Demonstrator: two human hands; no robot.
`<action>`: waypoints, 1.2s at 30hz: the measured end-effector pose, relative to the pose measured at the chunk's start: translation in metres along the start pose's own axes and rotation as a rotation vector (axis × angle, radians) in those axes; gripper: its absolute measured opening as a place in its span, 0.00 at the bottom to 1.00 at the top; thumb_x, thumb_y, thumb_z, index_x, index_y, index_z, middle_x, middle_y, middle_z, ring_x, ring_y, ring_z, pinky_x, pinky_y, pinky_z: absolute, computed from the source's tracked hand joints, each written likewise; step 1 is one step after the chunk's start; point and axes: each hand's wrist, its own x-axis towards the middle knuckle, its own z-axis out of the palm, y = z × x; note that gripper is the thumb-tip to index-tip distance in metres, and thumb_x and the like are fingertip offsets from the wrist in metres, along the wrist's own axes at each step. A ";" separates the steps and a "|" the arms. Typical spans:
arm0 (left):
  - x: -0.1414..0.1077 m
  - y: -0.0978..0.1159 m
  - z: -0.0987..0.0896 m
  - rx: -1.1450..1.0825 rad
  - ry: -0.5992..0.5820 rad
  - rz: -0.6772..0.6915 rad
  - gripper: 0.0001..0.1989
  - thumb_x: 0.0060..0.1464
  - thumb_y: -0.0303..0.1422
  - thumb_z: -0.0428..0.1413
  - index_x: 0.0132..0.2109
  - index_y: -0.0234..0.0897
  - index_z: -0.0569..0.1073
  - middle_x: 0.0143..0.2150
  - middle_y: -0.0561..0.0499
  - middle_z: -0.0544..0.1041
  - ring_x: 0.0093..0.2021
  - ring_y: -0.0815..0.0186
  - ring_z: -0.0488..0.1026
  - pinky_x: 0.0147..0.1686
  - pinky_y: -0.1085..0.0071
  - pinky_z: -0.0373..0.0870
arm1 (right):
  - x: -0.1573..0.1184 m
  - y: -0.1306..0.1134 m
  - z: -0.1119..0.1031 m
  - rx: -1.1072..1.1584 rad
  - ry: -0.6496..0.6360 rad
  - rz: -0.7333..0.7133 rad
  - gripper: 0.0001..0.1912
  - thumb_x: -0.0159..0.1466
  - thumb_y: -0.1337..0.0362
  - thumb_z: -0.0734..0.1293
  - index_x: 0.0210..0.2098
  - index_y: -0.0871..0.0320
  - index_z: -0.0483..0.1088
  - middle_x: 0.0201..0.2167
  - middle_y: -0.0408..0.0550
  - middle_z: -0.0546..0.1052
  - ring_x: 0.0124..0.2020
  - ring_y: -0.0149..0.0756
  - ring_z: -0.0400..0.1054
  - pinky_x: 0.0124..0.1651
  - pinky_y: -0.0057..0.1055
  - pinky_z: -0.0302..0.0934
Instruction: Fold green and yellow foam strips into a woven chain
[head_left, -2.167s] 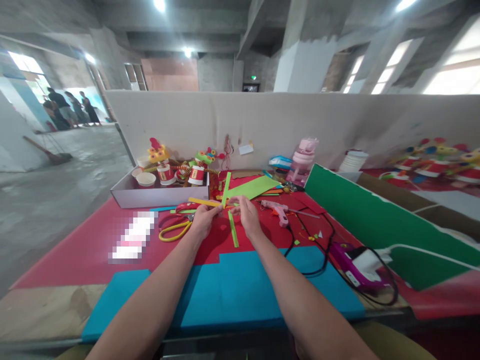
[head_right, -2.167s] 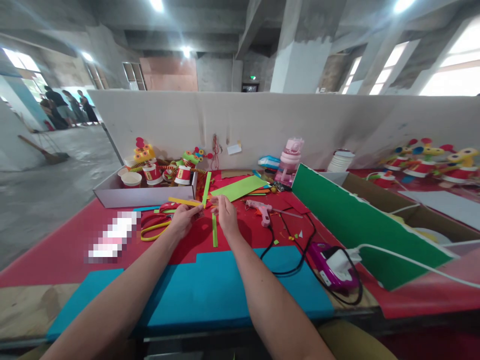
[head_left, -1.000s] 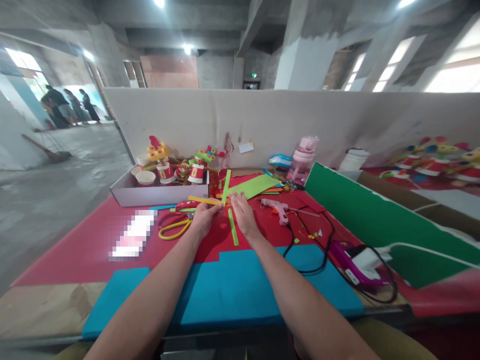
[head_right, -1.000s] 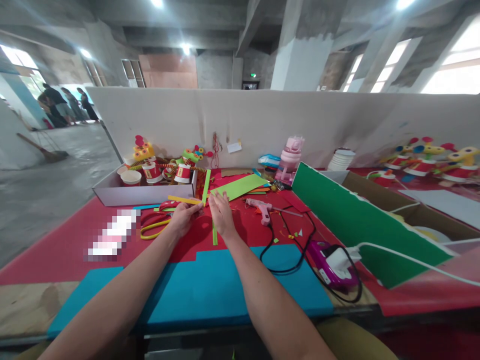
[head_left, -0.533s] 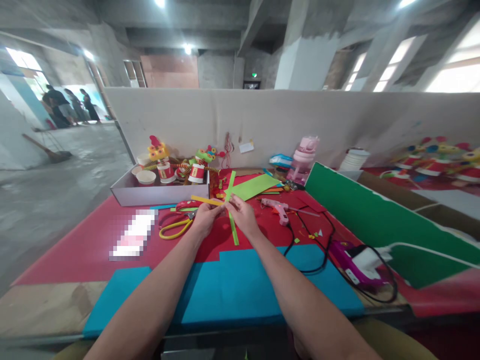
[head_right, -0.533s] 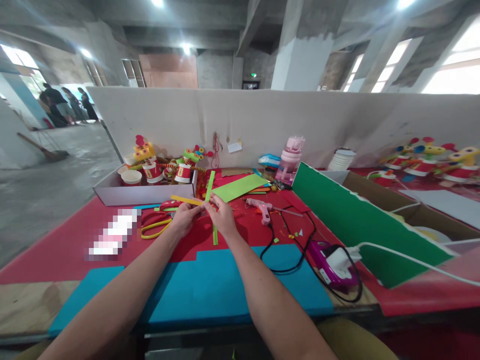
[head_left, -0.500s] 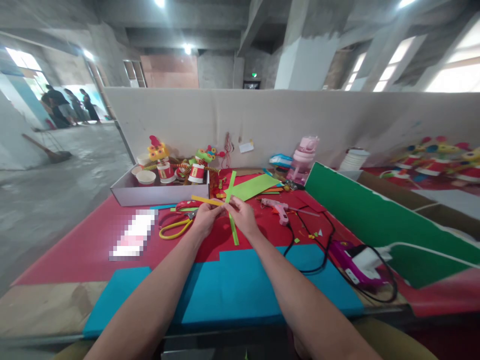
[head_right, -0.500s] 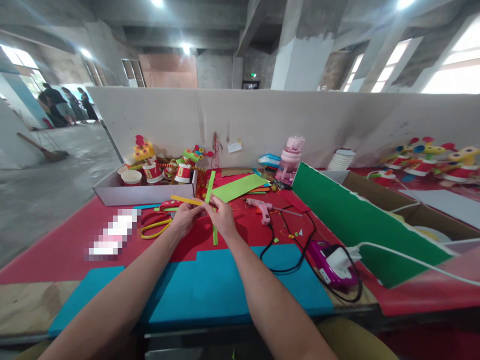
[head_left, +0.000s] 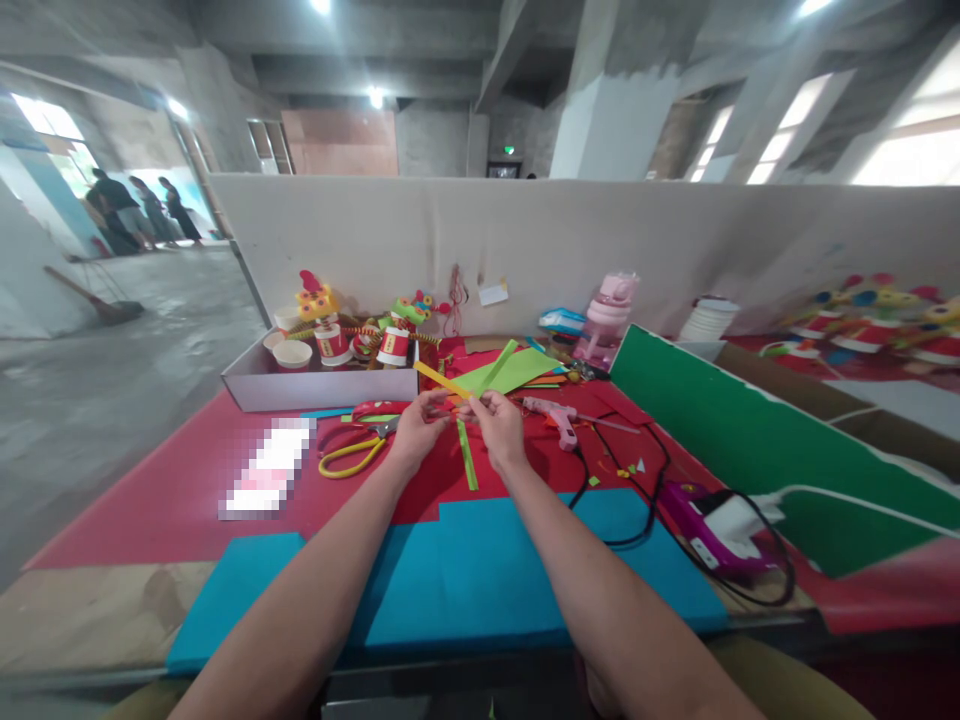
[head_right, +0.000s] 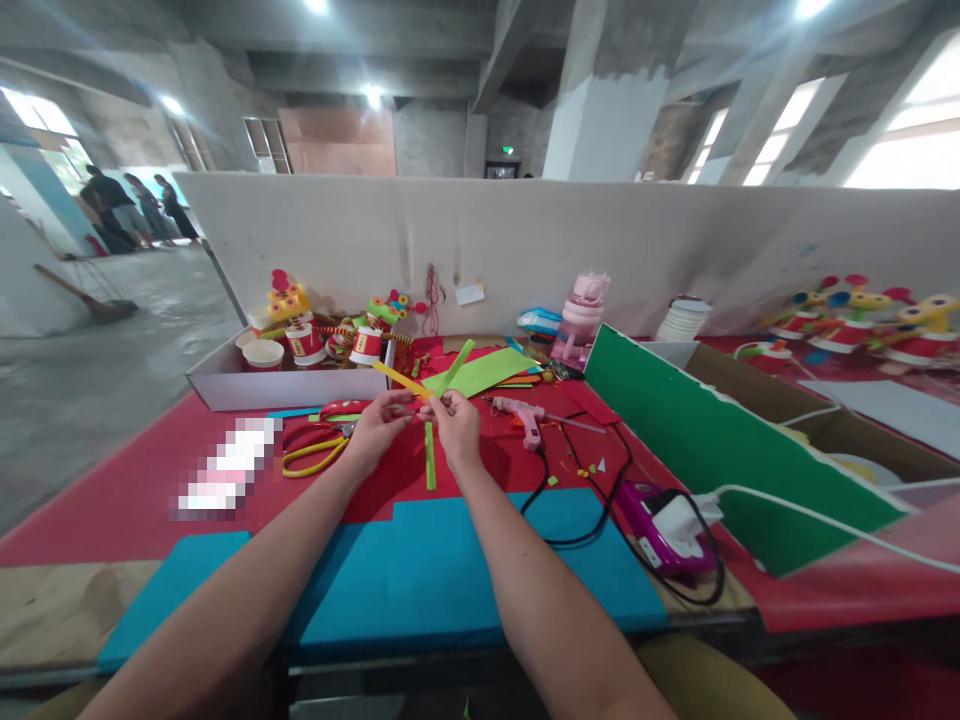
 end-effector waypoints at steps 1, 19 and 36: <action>0.000 0.000 0.000 -0.032 0.009 -0.013 0.21 0.36 0.31 0.66 0.42 0.37 0.75 0.38 0.50 0.78 0.32 0.69 0.73 0.34 0.72 0.69 | 0.001 0.000 0.001 0.040 0.003 0.008 0.15 0.54 0.52 0.70 0.28 0.56 0.67 0.22 0.43 0.76 0.24 0.34 0.72 0.33 0.31 0.69; -0.002 0.007 -0.001 0.076 -0.161 -0.133 0.15 0.42 0.40 0.64 0.33 0.35 0.72 0.17 0.58 0.67 0.14 0.75 0.59 0.16 0.76 0.53 | -0.007 -0.005 0.009 0.042 -0.124 0.014 0.15 0.52 0.52 0.71 0.28 0.56 0.67 0.24 0.41 0.74 0.25 0.32 0.68 0.32 0.29 0.65; -0.004 0.006 0.002 -0.024 -0.134 -0.084 0.20 0.48 0.48 0.59 0.28 0.32 0.75 0.23 0.51 0.73 0.26 0.69 0.68 0.30 0.72 0.67 | -0.010 -0.008 0.009 0.106 -0.151 0.175 0.16 0.49 0.53 0.73 0.27 0.57 0.68 0.23 0.42 0.76 0.23 0.34 0.71 0.32 0.33 0.70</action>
